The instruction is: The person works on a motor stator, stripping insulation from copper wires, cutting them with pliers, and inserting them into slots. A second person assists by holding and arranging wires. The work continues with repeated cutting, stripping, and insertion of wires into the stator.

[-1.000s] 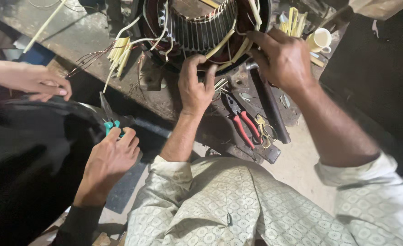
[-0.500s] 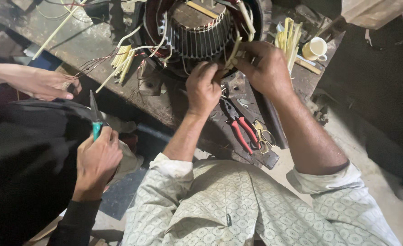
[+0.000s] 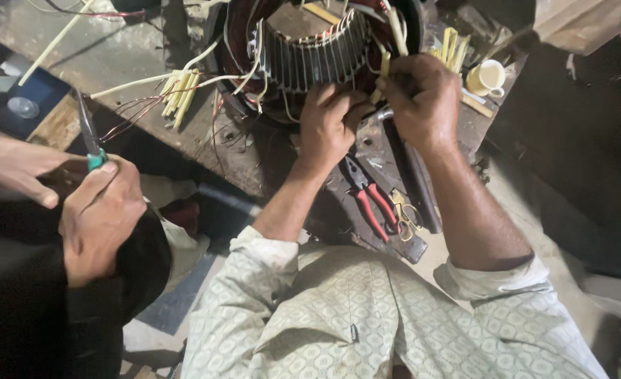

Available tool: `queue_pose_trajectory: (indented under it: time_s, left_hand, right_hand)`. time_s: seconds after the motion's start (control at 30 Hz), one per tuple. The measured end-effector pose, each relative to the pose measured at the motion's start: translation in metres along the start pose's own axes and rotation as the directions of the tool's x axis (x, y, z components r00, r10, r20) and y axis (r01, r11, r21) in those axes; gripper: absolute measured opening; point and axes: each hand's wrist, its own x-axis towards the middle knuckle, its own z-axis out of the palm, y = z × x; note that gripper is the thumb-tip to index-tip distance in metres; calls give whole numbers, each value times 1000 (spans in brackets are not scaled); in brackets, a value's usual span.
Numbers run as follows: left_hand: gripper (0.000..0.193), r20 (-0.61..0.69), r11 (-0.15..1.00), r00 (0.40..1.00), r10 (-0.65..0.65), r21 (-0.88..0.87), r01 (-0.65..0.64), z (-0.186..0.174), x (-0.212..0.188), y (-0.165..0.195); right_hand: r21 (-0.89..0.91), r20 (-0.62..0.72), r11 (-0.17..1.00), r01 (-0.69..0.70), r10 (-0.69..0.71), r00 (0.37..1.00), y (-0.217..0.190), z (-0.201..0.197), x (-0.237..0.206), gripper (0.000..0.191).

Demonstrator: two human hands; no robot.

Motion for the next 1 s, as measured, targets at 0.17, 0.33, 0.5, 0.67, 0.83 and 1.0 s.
queue_pose_trajectory:
  time_s: [0.17,0.33,0.5,0.67,0.83,1.0]
  left_hand:
    - [21,-67,999,997,-45,1,45,15,-4,-5]
    - [39,-1,992,993,-120,-26,120,7,-8,-19]
    - [76,15,997,997,-76,-30,77,-15,-25,-20]
    - [80,-20,997,997,-80,9,80,-8,-23,-18]
    - [76,-86,989,996,-16,143,28,8,-17,-22]
    - [66,-91,972,994,56,234,-33,11,-15,-30]
  right_hand:
    - [-20,-66,999,-49,48,997,3,6,-2,15]
    - [-163,-148,974,157,-182,972,8,15,-9,19]
    - [-138,-153,986,95,-116,981,19,13,-7,35]
    - [-432,-56,837,336,-397,916,14,-1,-5,53]
    - [-532,26,741,409,-469,883,13,-12,4,39]
    - [-561,162,622,546,-565,809,28,-24,24,30]
